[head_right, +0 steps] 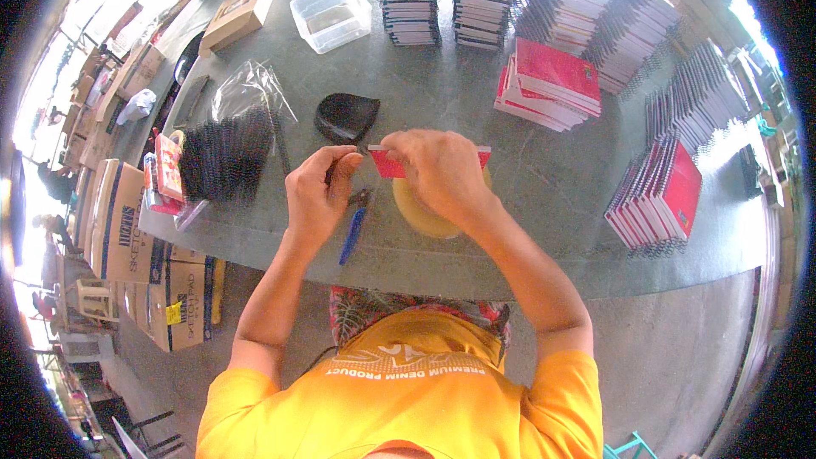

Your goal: The person binds notebooks by threading a plastic coil through the pre-punched holes of a notebook, aligning the pages, and using a tool to trim the ends of the coil.

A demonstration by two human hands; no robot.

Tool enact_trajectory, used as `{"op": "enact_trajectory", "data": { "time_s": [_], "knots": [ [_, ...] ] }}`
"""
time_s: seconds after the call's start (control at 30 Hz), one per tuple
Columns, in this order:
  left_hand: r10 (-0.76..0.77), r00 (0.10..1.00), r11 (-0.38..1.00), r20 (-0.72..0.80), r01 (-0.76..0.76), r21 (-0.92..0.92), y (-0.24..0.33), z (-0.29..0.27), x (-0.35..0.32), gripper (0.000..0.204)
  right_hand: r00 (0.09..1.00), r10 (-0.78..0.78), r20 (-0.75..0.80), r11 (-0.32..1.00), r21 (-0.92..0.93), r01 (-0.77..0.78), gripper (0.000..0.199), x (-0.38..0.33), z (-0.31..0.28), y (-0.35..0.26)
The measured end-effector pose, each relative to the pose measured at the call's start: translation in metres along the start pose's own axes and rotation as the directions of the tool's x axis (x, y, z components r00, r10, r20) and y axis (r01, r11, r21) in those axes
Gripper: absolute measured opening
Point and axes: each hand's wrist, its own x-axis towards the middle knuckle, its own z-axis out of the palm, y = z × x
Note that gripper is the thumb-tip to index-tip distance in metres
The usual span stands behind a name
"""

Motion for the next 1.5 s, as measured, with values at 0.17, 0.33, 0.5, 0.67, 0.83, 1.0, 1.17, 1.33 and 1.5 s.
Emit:
{"op": "enact_trajectory", "data": {
  "time_s": [0.17,0.33,0.5,0.67,0.83,1.0,1.17,1.33,1.5],
  "knots": [
    [-0.086,0.996,0.968,0.001,0.084,-0.237,-0.002,0.004,0.007,0.012,0.999,-0.034,-0.006,0.999,0.012,0.034,0.018,0.001,-0.001,-0.001],
    [0.264,0.962,0.964,-0.065,-0.263,0.024,-0.015,0.002,0.008,0.013,0.995,-0.027,0.100,0.993,-0.109,0.038,0.021,-0.001,0.001,-0.004],
    [-0.191,0.847,0.959,0.497,0.270,-0.091,-0.017,-0.034,0.024,0.018,0.989,-0.038,0.141,0.984,-0.165,0.061,0.020,0.001,-0.003,-0.007],
    [-0.019,0.937,0.983,0.350,0.081,-0.163,0.001,-0.033,0.024,0.015,0.988,-0.132,0.076,0.986,-0.091,0.139,0.016,0.005,0.006,-0.007],
    [-0.012,0.887,0.995,0.461,0.056,-0.082,-0.005,-0.034,0.017,0.018,0.984,-0.129,0.125,0.990,-0.040,0.135,0.019,0.004,0.002,-0.010],
    [-0.158,0.932,0.958,0.327,0.225,-0.180,0.003,-0.021,0.018,0.012,0.983,-0.168,0.074,0.986,-0.006,0.169,0.031,0.001,0.003,-0.007],
    [0.128,0.956,0.987,0.263,-0.097,-0.124,-0.018,-0.023,0.018,0.013,0.988,-0.105,0.113,0.988,-0.101,0.117,0.028,0.002,-0.001,-0.015],
    [0.101,0.950,0.989,0.296,-0.064,-0.134,-0.001,-0.037,0.027,0.015,0.992,-0.053,0.111,0.993,-0.100,0.064,0.020,0.004,0.000,-0.019],
    [0.048,0.873,0.992,0.486,0.017,-0.128,-0.018,-0.044,0.036,0.019,0.998,0.053,0.029,0.992,0.110,-0.056,0.011,0.003,-0.001,-0.019]
  ]
}}
